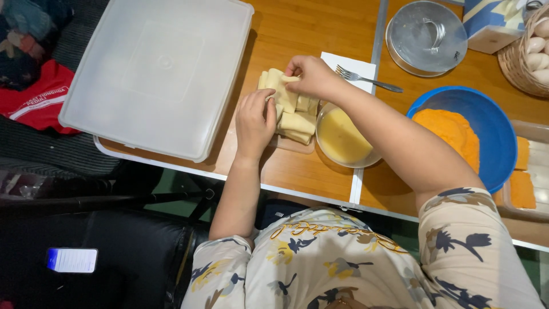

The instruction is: Dipping rolls into egg wash and coating them with breading powder on a table.

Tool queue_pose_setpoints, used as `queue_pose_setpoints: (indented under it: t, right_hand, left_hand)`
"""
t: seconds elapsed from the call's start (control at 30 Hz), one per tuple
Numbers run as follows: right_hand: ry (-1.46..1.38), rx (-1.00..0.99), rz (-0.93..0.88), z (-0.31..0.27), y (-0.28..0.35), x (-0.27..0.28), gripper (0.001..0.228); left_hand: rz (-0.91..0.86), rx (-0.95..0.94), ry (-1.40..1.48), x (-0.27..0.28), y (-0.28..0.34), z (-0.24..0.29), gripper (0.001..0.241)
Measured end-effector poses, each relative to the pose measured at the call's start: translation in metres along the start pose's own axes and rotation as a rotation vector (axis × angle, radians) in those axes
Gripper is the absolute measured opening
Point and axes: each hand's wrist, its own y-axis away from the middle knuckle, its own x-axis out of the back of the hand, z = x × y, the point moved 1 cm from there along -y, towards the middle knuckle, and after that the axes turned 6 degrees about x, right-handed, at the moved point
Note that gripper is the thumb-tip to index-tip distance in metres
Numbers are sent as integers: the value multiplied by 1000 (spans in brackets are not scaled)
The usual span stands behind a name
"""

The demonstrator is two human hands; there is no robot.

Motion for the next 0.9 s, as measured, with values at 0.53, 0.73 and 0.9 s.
queue_pose_setpoints:
  t: [0.53, 0.73, 0.9]
  right_hand:
    - [-196, 213, 34, -19, 33, 27, 33]
    - [-392, 138, 108, -16, 74, 64, 30]
    - [-626, 130, 134, 4, 112, 86, 31]
  left_hand:
    - [-41, 3, 3, -4, 1, -4, 17]
    - [-108, -80, 108, -8, -18, 32, 27]
    - [-472, 71, 422, -39, -33, 60, 47]
